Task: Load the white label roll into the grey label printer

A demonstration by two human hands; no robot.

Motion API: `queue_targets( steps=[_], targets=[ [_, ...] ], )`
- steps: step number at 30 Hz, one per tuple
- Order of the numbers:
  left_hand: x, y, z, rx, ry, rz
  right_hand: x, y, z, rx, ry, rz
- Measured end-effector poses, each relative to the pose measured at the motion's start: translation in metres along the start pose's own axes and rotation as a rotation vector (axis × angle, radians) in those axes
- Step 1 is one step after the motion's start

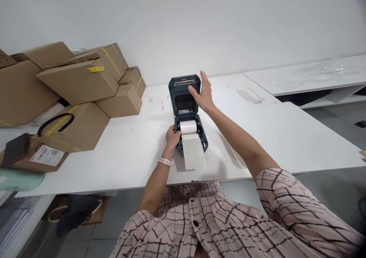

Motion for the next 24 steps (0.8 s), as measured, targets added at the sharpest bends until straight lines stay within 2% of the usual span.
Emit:
queue_targets(
  steps=[2,4,6,8,11,14,17,19,22,24],
  targets=[
    [0.000,0.003,-0.003,-0.006,-0.016,-0.016,-0.007,0.027,0.014,-0.158,0.057,0.032],
    [-0.001,0.006,-0.008,0.003,-0.062,-0.028,-0.008,0.052,0.021,-0.238,0.151,0.271],
    [-0.002,0.008,-0.012,0.017,-0.114,-0.024,-0.003,0.068,0.019,-0.218,0.300,0.588],
    [-0.003,0.009,-0.013,0.013,-0.130,-0.014,0.006,0.074,0.013,-0.146,0.460,0.850],
    [-0.001,0.008,-0.011,-0.013,-0.098,-0.015,0.026,0.074,0.003,-0.084,0.656,1.070],
    [0.001,0.006,-0.006,-0.019,-0.048,-0.030,0.040,0.073,0.001,-0.104,0.714,1.112],
    [0.002,0.004,-0.001,-0.009,0.013,-0.032,0.030,0.069,0.006,-0.096,0.591,1.114],
    [0.002,0.003,0.001,-0.004,0.041,-0.028,0.006,0.061,0.013,-0.110,0.389,1.082],
    [0.002,0.002,0.003,-0.002,0.064,-0.031,-0.047,0.047,0.023,-0.145,0.046,0.985],
    [0.003,0.002,0.005,-0.006,0.072,-0.030,-0.081,0.038,0.022,-0.099,-0.066,0.895]
  ],
)
Point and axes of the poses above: each hand's wrist, its own y-axis away from the middle knuckle, its own x-axis out of the palm, z = x × y, the point moved 1 cm from there along -y, towards the middle knuckle, and after that the axes turned 8 degrees about -z, right-handed, at the moved point
